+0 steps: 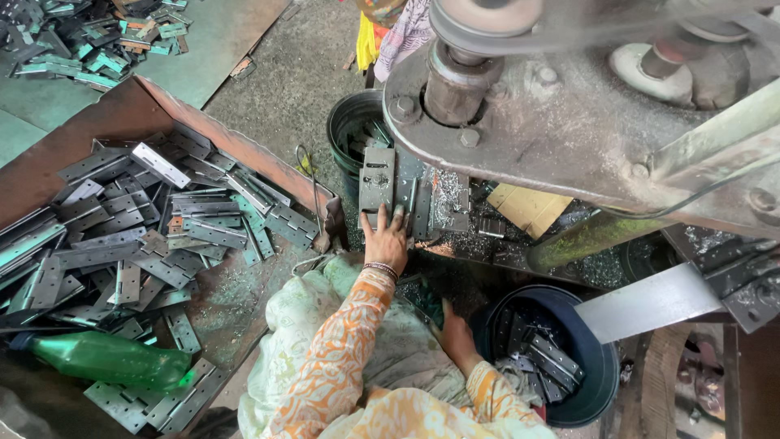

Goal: The person repeatedly picks up metal brackets from a pile, places them into a punch press, and operates the machine to punch holes. The processed brackets are then placed into a bucket. The task is performed one at a time in a repetitive cycle.

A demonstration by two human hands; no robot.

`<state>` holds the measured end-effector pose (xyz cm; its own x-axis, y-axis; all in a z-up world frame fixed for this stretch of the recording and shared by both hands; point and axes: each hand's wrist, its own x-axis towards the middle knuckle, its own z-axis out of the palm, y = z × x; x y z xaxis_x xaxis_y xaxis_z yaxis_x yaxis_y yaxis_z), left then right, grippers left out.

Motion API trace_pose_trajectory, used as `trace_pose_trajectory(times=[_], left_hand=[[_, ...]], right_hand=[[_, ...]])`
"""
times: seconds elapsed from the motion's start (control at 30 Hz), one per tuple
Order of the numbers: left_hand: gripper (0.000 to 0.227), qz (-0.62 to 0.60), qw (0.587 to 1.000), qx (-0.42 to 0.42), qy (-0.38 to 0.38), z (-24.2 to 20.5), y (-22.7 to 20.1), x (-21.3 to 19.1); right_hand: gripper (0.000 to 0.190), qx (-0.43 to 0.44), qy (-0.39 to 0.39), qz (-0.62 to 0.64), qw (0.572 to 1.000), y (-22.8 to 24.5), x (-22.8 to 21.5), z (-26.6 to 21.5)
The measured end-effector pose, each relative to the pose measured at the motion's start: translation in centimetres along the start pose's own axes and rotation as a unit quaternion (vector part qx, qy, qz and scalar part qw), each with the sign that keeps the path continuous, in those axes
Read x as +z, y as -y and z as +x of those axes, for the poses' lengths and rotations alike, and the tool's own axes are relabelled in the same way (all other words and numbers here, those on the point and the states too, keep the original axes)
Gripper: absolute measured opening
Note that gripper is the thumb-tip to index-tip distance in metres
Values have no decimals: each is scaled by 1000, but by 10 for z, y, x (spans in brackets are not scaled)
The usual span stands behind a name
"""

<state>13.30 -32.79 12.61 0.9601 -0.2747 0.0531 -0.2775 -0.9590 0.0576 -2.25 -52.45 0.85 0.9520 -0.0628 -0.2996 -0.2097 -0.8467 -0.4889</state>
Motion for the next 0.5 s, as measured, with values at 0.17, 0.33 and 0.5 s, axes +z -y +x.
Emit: trace_pose_trajectory(times=[0.17, 0.33, 0.5], left_hand=[[46, 20, 1000, -4, 16, -11, -2, -9], [47, -20, 999, -25, 27, 4, 4, -17], [42, 25, 998, -34, 52, 34, 1, -15]], right_hand=[[79, -62, -21, 46, 997, -15, 7, -5], [79, -38, 4, 16, 999, 12, -42, -10], [81, 8, 33, -9, 999, 9, -32, -8]])
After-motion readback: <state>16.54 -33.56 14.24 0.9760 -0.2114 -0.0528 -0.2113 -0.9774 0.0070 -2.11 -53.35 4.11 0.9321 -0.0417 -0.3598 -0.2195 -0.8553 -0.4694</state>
